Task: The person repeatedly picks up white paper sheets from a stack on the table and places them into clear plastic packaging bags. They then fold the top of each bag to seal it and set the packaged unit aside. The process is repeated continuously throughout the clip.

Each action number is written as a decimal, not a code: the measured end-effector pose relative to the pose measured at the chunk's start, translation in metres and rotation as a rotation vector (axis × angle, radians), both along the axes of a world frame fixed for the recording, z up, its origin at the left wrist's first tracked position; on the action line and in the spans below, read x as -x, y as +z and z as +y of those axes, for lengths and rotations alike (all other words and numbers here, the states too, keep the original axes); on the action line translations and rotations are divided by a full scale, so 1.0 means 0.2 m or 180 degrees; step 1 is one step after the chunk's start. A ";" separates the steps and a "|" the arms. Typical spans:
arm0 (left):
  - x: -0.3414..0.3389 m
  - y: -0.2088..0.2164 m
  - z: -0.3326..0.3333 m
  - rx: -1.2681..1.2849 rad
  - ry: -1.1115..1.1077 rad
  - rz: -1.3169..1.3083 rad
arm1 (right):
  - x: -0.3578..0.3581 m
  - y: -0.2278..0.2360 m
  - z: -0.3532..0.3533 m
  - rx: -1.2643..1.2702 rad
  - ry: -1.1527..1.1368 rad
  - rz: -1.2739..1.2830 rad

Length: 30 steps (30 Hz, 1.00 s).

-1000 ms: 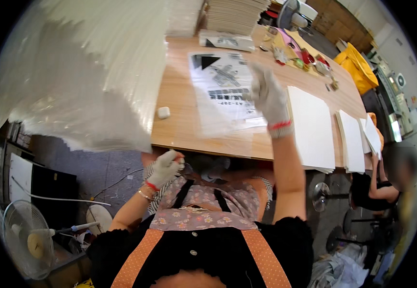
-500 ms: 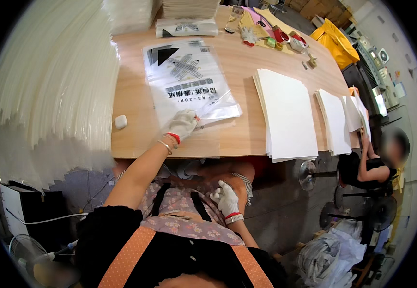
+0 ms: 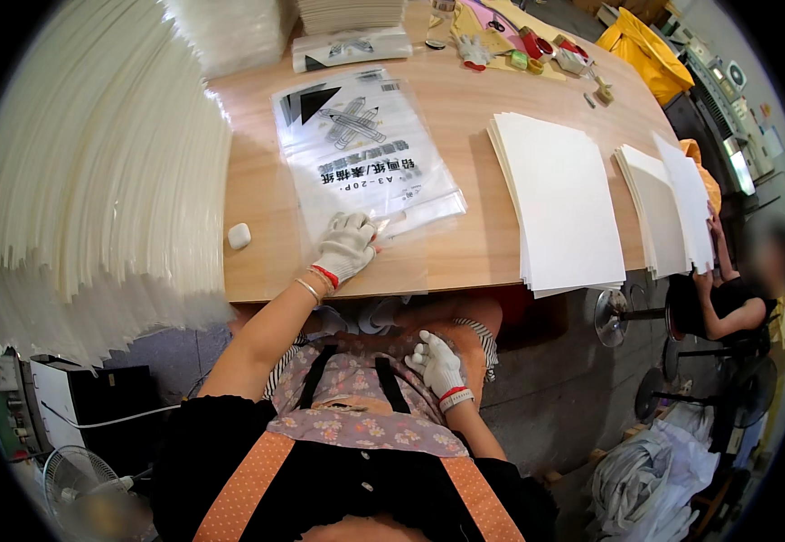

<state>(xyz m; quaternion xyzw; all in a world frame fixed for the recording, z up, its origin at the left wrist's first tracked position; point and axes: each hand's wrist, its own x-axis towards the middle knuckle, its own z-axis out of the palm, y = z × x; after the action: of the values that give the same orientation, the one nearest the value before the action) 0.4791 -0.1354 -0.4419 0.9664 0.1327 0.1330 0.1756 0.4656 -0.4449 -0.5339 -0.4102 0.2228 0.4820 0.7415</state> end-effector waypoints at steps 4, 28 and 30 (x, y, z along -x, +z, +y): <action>0.01 -0.08 0.04 -0.0428 -0.0121 -0.0165 | 0.00 0.01 0.00 0.0105 0.0025 0.0042; 0.12 0.25 0.33 0.2673 -0.0393 0.0526 | -0.09 0.42 0.32 -0.0102 0.0972 -0.0646; 0.13 0.23 0.31 0.3324 -0.0636 0.0182 | -0.11 0.46 0.42 -0.0225 0.0937 -0.0602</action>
<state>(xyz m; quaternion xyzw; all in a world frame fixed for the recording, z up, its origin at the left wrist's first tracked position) 0.4541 -0.0725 -0.3952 0.7615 0.0931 0.0055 0.6414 0.4877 -0.3603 -0.4417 -0.4556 0.0725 0.5522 0.6945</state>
